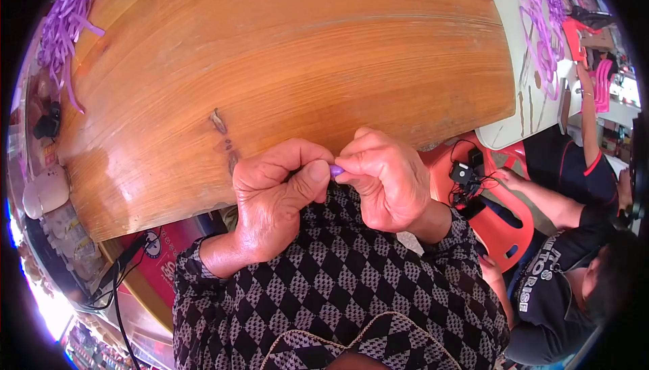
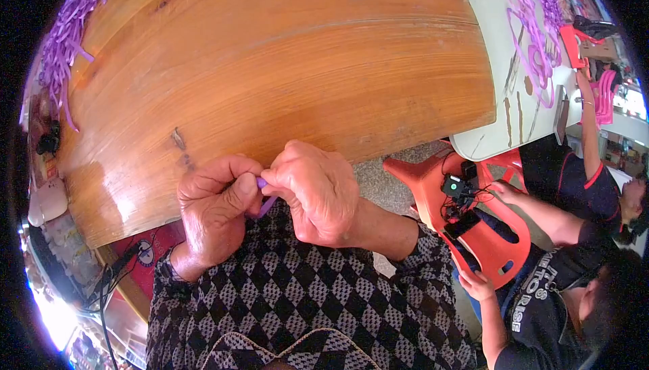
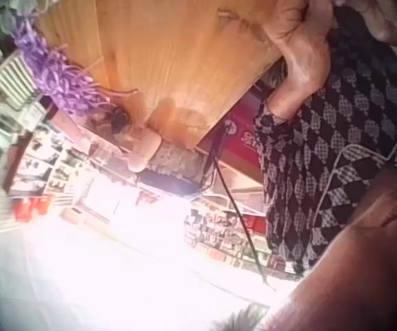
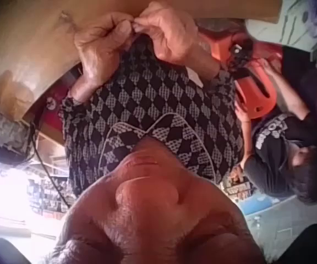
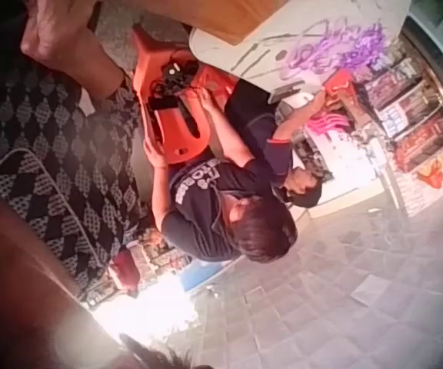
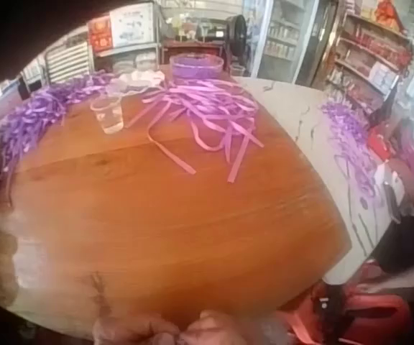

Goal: The person ties knots in a purple ribbon by hand, pulling the ribbon through loops to create a series of knots along its length. After completing several knots, the person sets the ribbon aside on the wooden table and picks up another ribbon to repeat the process.

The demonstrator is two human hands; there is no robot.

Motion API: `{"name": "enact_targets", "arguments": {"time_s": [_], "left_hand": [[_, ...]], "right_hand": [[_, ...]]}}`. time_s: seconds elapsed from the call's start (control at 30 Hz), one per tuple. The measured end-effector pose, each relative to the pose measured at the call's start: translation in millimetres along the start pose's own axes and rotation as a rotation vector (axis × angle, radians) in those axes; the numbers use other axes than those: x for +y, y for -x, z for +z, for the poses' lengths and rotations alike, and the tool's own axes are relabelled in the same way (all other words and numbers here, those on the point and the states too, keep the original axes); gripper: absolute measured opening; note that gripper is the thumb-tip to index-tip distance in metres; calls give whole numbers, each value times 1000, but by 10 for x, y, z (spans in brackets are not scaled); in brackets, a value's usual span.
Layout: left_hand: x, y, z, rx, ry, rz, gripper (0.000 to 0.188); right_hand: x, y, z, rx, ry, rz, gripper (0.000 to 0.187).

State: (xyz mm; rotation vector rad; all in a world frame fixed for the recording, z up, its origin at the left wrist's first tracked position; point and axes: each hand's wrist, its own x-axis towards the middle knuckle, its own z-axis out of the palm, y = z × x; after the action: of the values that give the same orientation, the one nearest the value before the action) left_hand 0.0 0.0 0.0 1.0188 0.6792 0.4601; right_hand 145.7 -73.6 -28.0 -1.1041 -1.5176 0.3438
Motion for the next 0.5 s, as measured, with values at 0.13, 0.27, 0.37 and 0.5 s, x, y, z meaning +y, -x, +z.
{"name": "enact_targets", "arguments": {"time_s": [0.13,0.27,0.37,0.5], "left_hand": [[-16,12,20,59,8,5,9],[-26,-1,8,49,-239,99,13],[72,-33,7,-38,-258,52,9],[139,-57,-42,-99,-132,-79,9]], "right_hand": [[9,3,42,27,-9,22,15],[-25,-38,-2,-61,168,5,15],[17,14,-46,-18,93,40,15],[-52,-25,-100,34,-33,150,17]]}}
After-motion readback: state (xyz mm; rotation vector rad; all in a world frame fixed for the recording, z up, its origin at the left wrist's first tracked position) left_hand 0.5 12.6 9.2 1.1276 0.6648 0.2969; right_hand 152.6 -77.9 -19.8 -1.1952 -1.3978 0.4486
